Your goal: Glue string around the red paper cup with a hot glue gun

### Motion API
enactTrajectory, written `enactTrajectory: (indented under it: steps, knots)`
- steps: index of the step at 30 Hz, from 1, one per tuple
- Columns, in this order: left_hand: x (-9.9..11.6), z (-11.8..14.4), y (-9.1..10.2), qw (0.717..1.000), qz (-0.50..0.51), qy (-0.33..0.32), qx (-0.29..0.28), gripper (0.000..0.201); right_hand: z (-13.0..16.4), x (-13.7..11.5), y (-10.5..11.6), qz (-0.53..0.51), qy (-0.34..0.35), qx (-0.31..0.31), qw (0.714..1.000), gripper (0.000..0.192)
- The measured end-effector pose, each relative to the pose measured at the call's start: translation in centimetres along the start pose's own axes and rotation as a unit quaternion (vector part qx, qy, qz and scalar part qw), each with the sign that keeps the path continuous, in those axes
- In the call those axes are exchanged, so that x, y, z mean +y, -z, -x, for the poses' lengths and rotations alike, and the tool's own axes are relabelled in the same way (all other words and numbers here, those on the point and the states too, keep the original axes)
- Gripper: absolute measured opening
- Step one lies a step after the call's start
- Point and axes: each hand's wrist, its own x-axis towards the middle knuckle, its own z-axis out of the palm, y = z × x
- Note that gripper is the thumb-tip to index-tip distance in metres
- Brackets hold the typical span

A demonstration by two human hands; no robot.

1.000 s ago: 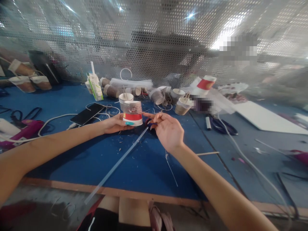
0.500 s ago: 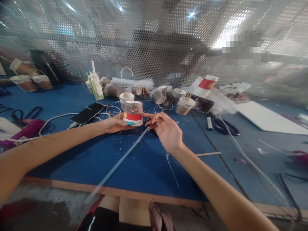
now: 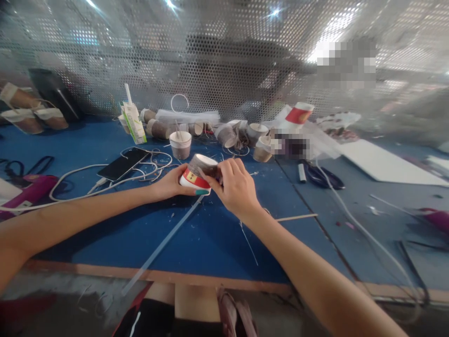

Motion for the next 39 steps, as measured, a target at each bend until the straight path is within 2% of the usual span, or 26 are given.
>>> enactTrajectory:
  steps: [9, 18, 22, 29, 35, 39]
  knots:
    - [0.02, -0.11, 0.08, 1.000, -0.007, 0.011, -0.007, 0.059, -0.49, -0.26, -0.22, 0.037, 0.123, -0.003, 0.992, 0.034]
    - [0.11, -0.04, -0.02, 1.000, 0.021, -0.003, -0.019, 0.058, -0.35, -0.37, 0.02, 0.050, 0.163, 0.022, 0.985, 0.035]
    - [0.40, 0.14, -0.19, 0.999, 0.030, -0.003, -0.026, 0.059, -0.31, -0.60, 0.10, 0.070, 0.199, 0.055, 0.976, 0.034]
    - [0.73, 0.35, -0.40, 0.999, 0.031, 0.006, -0.037, 0.059, -0.28, -0.73, 0.02, 0.032, 0.143, 0.076, 0.986, 0.030]
    - [0.67, 0.27, -0.21, 0.999, 0.011, -0.001, -0.044, 0.060, -0.31, -0.72, 0.17, -0.014, 0.111, 0.051, 0.992, 0.029]
    - [0.31, -0.02, 0.29, 0.997, 0.029, -0.001, -0.070, 0.069, -0.30, -0.65, 0.41, -0.042, 0.100, 0.044, 0.993, 0.030]
